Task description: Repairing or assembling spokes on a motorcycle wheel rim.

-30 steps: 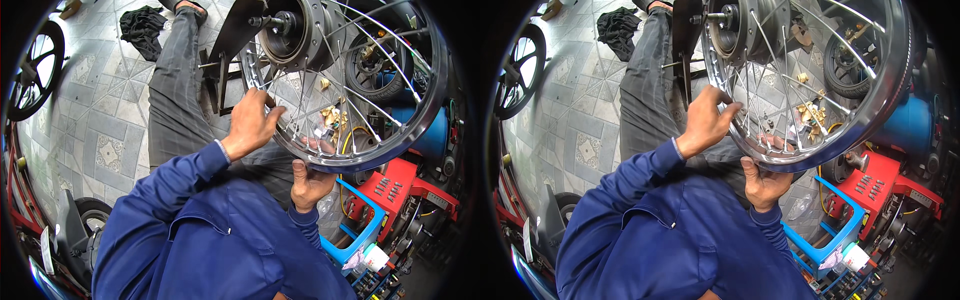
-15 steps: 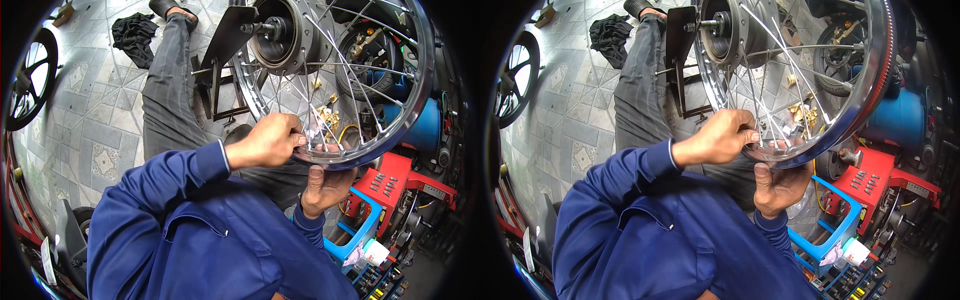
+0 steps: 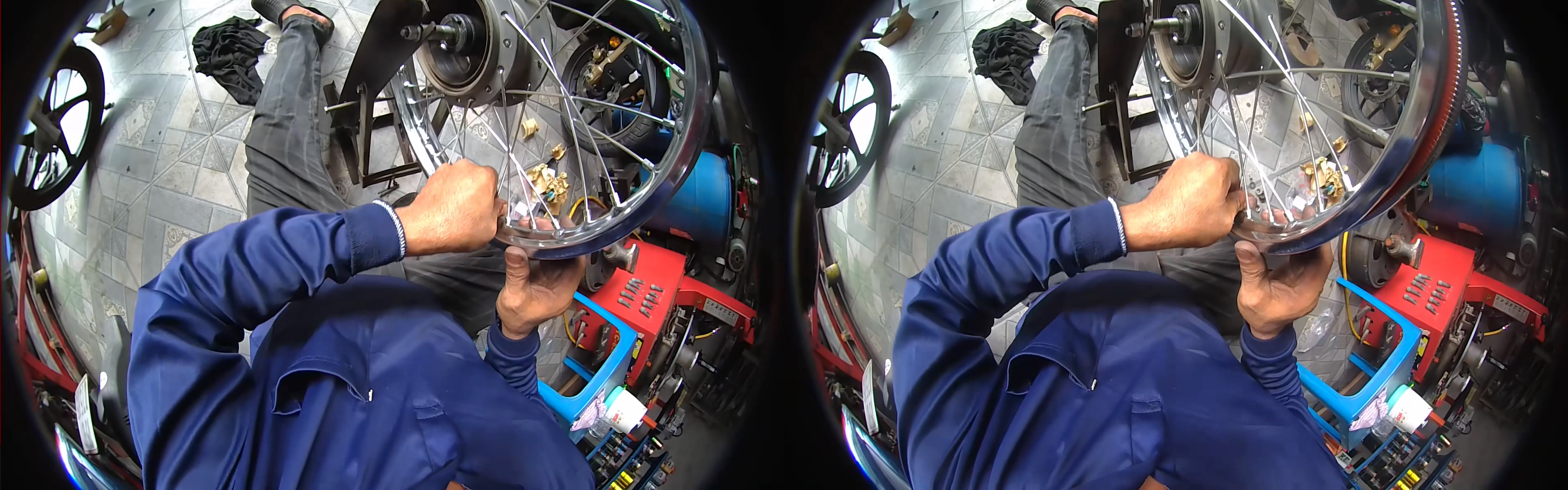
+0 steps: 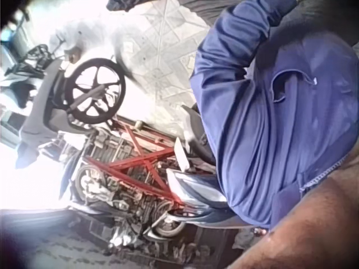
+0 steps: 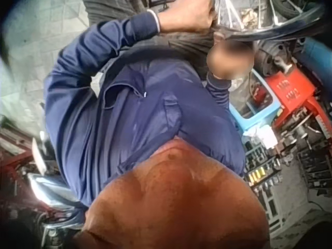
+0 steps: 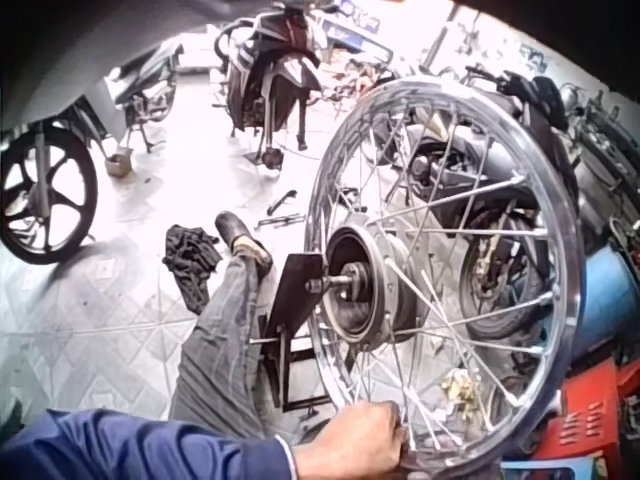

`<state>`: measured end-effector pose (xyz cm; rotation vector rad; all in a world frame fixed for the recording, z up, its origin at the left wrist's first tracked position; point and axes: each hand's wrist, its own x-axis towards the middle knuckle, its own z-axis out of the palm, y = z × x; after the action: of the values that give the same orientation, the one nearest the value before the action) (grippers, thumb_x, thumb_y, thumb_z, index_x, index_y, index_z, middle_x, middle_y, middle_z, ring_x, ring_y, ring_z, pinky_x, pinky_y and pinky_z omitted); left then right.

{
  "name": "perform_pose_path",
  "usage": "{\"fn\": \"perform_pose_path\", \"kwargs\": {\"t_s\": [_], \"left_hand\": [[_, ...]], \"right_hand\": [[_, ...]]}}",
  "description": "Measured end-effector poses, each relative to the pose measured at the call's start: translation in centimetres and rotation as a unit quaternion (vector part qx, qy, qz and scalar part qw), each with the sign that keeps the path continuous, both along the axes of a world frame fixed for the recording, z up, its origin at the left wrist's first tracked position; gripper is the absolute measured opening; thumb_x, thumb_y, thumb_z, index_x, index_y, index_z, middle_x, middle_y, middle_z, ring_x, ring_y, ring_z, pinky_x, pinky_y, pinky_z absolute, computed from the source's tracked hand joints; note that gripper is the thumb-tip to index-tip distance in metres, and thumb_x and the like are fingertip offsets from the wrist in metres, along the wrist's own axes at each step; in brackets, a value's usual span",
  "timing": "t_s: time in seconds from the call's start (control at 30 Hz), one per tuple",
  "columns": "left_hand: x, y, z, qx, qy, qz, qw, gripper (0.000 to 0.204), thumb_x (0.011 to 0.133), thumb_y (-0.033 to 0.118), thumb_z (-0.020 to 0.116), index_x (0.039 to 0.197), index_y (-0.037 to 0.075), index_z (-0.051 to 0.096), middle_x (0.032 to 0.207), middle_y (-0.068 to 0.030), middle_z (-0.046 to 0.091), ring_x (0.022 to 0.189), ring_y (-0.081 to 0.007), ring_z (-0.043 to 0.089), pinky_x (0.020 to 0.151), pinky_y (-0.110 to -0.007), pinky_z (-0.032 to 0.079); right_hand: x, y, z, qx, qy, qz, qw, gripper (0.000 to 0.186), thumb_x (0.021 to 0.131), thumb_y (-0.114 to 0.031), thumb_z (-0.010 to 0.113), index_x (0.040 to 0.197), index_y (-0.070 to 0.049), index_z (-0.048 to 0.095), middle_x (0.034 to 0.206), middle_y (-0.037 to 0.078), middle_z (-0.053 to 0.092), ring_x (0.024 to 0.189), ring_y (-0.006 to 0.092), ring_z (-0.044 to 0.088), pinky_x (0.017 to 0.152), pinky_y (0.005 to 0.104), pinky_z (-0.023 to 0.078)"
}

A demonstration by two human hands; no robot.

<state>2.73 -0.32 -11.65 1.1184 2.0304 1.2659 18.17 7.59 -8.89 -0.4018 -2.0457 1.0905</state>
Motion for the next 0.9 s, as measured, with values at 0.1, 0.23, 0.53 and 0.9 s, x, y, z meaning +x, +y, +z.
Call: {"fn": "perform_pose_path", "kwargs": {"t_s": [0.1, 0.23, 0.53, 0.9], "left_hand": [[-0.4, 0.0, -0.3, -0.016, 0.004, 0.012, 1.000, 0.036, 0.089, 0.028, 0.070, 0.074, -0.006, 0.067, 0.070, -0.0268, 0.066, 0.073, -0.0453, 0.069, 0.069, -0.051, 0.056], [0.4, -0.3, -2.3, -0.026, -0.042, 0.078, 0.996, 0.047, 0.090, 0.039, 0.071, 0.071, -0.003, 0.067, 0.066, -0.0248, 0.065, 0.067, -0.0449, 0.067, 0.065, -0.050, 0.054], [1.0, -1.5, -2.1, 0.174, -0.133, 0.092, 0.971, 0.026, 0.088, 0.023, 0.074, 0.096, -0.001, 0.074, 0.075, -0.0175, 0.068, 0.070, -0.0299, 0.068, 0.066, -0.038, 0.053], [-0.1, -1.1, 0.3, 0.088, -0.062, -0.003, 0.994, 0.021, 0.087, 0.015, 0.068, 0.087, -0.006, 0.068, 0.077, -0.0219, 0.070, 0.076, -0.0387, 0.072, 0.070, -0.043, 0.056]], "right_hand": [[0.0, 0.2, -0.8, -0.005, 0.000, 0.005, 1.000, 0.074, 0.087, -0.008, 0.083, 0.143, 0.009, 0.038, 0.125, 0.024, 0.062, 0.115, 0.0322, 0.066, 0.103, 0.0426, 0.053], [0.5, 0.1, -2.1, -0.039, 0.004, 0.023, 0.999, 0.076, 0.085, -0.004, 0.083, 0.144, 0.008, 0.037, 0.126, 0.027, 0.061, 0.116, 0.0352, 0.065, 0.103, 0.0451, 0.054], [-0.2, 1.2, -0.3, 0.010, 0.036, 0.021, 0.999, 0.083, 0.085, -0.020, 0.086, 0.144, 0.010, 0.036, 0.117, 0.023, 0.064, 0.106, 0.0323, 0.068, 0.093, 0.0419, 0.059], [0.5, 1.0, 0.4, -0.033, 0.032, 0.007, 0.999, 0.090, 0.079, -0.018, 0.091, 0.143, 0.012, 0.035, 0.129, 0.023, 0.056, 0.113, 0.0304, 0.065, 0.098, 0.0401, 0.058]]}}
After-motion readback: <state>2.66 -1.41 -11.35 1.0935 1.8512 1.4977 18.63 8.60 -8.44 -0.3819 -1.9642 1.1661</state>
